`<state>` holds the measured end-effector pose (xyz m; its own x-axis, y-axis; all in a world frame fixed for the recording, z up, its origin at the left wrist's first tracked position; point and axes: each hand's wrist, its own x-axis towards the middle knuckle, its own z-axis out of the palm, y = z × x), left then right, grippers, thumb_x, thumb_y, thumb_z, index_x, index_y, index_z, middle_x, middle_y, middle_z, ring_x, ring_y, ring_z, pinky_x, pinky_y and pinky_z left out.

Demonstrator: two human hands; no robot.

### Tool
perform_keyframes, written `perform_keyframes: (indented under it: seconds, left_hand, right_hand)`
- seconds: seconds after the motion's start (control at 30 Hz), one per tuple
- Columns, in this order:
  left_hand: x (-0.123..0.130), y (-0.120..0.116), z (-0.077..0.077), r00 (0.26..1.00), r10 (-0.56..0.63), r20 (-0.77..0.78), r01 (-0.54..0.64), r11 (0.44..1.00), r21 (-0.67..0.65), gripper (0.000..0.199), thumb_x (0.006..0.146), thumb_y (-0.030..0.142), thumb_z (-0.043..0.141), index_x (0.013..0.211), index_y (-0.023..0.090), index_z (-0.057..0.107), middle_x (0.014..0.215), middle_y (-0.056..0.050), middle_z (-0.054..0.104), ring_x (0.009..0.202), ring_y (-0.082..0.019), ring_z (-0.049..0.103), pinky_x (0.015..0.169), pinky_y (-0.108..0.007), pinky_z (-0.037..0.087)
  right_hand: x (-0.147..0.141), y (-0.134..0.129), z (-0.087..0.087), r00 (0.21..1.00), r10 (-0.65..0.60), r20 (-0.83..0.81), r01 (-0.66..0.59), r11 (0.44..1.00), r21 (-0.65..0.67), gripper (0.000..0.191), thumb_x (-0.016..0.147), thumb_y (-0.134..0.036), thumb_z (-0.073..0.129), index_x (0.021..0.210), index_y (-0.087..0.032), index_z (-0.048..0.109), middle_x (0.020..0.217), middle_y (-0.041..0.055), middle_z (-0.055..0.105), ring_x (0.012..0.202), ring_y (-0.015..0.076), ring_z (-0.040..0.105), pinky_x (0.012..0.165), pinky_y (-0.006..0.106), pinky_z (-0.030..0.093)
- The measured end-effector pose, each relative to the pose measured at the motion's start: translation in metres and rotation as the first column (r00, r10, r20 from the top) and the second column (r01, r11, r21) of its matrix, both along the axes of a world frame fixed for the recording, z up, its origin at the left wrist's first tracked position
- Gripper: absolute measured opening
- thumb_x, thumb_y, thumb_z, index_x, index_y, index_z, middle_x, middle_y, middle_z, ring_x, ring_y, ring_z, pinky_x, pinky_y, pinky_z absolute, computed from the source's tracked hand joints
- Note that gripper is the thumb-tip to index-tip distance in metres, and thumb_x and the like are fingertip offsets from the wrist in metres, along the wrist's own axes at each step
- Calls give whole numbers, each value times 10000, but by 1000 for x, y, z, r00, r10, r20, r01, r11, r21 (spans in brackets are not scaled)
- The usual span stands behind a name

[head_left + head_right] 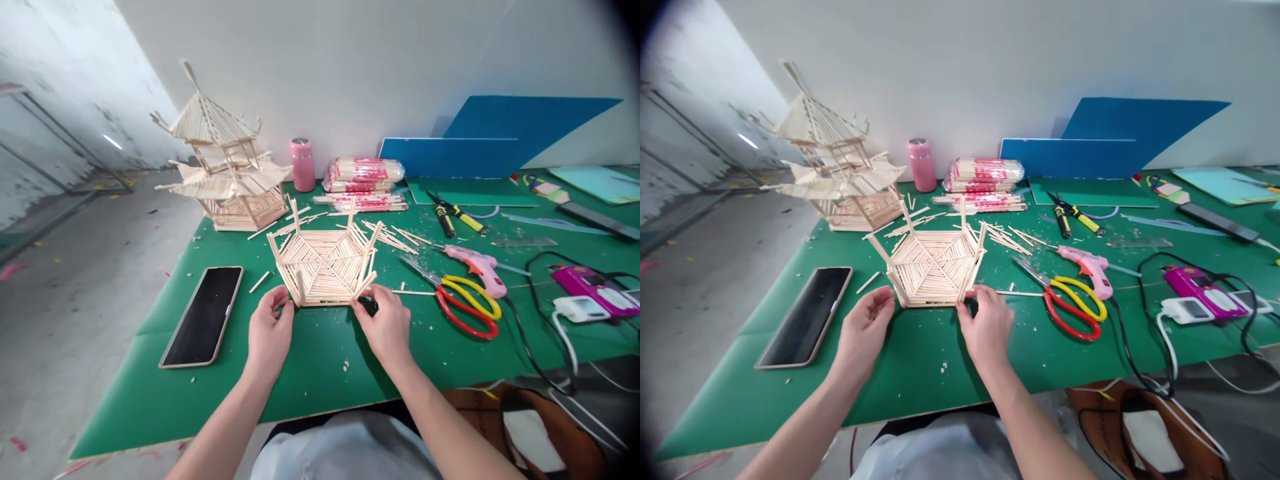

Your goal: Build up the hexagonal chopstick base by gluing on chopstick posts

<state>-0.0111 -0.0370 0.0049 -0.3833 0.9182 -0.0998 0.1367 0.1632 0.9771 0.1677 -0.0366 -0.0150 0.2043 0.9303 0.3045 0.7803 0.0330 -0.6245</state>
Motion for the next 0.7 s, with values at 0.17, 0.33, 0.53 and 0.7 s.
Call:
perform_keyframes:
  seconds: [0.17,0.33,0.53,0.7]
  left_hand:
    - [0,3,11,954,86,286,-69,995,-70,260,675,193,618,924,155,555,995,-62,580,905,-147,584,774,-242,423]
    - [-2,8,23,853,151,499,-73,983,-171,202,677,104,597,870,127,542,854,-76,591,783,-129,608,689,-234,454]
    - [2,26,28,743,44,668,101,979,-177,180,634,162,671,764,104,561,607,-11,561,502,-72,511,447,-175,371]
    - [16,47,29,646,-21,763,226,960,-165,220,653,300,660,739,138,539,526,38,522,361,-42,369,408,-204,345]
  right_hand:
    - [-6,2,1,998,-13,-62,13,1000,8,106,712,-282,583,689,-184,618,926,78,641,899,252,564,764,369,384]
    - [-4,7,2,989,-8,-149,14,999,36,101,723,-266,578,698,-176,617,875,75,637,872,230,572,785,367,405]
    - [1,17,11,957,16,-290,11,996,90,120,748,-282,552,715,-176,599,899,83,627,887,202,576,807,345,430]
    - [6,30,24,923,5,-386,17,998,55,158,740,-317,567,703,-168,605,921,94,635,808,203,594,684,319,465]
